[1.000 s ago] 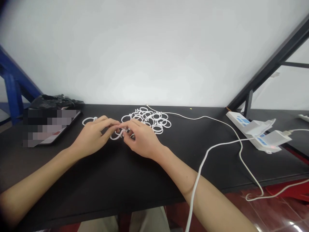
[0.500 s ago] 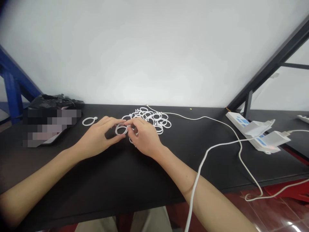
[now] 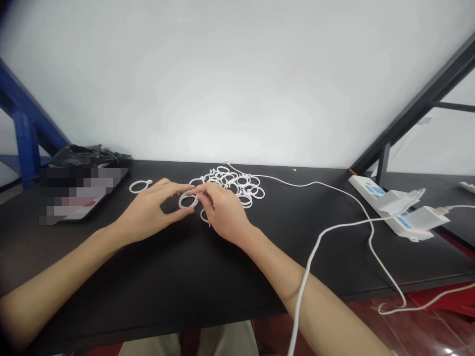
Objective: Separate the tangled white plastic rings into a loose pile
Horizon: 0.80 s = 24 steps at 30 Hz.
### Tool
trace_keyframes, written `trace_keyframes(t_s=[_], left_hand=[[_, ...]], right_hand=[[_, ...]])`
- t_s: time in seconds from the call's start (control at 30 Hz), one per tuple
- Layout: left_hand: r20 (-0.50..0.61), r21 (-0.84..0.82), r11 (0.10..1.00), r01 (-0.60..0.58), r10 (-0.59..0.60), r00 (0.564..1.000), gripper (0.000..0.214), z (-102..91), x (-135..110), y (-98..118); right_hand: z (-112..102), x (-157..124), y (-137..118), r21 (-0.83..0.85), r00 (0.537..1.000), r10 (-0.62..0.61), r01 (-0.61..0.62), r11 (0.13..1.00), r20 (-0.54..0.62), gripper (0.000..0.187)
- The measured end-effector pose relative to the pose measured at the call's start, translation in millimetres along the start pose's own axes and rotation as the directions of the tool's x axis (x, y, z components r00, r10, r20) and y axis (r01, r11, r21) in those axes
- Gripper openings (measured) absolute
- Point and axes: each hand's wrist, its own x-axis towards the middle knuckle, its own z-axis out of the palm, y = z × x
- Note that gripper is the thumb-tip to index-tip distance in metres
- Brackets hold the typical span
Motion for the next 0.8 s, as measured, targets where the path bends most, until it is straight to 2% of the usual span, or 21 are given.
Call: trace_keyframes(t_s=[0.3,0.43,0.53,0.63,0.7,0.8], left_hand=[[0.014,-0.003,0.998,0.057,-0.057,0.998,0.044,-0.2,0,1],[0.004,0.03,0.996,0.087,-0.087,0.996,0.041,-0.3,3,-3],[-0.1,0.147,0.968,0.203,-0.189,0.977,0.038,-2.7,6,-13],[-0.19,0.315,0.889,0.331,-0.283,0.94,0.039,-6.7,6,-29],[-0.201,0.405,0.832,0.38,-0.325,0.924,0.039,-8.7,4,-40],[-0.158,0.508,0.767,0.393,-0.365,0.917,0.037,-8.8,0,-52]], right_hand=[[0,0,0,-0.032,1.0,0.016,-0.016,0.999,0.011,0.018],[6,-3,3,-0.167,1.0,0.018,-0.018,0.986,-0.004,0.03],[10,-5,2,-0.318,0.997,-0.05,0.068,0.946,0.064,0.037],[14,-6,1,-0.403,0.982,-0.085,0.147,0.903,0.168,0.029],[16,-7,1,-0.435,0.974,-0.089,0.173,0.883,0.207,0.02],[18,-7,2,-0.46,0.973,-0.096,0.184,0.868,0.209,0.014]])
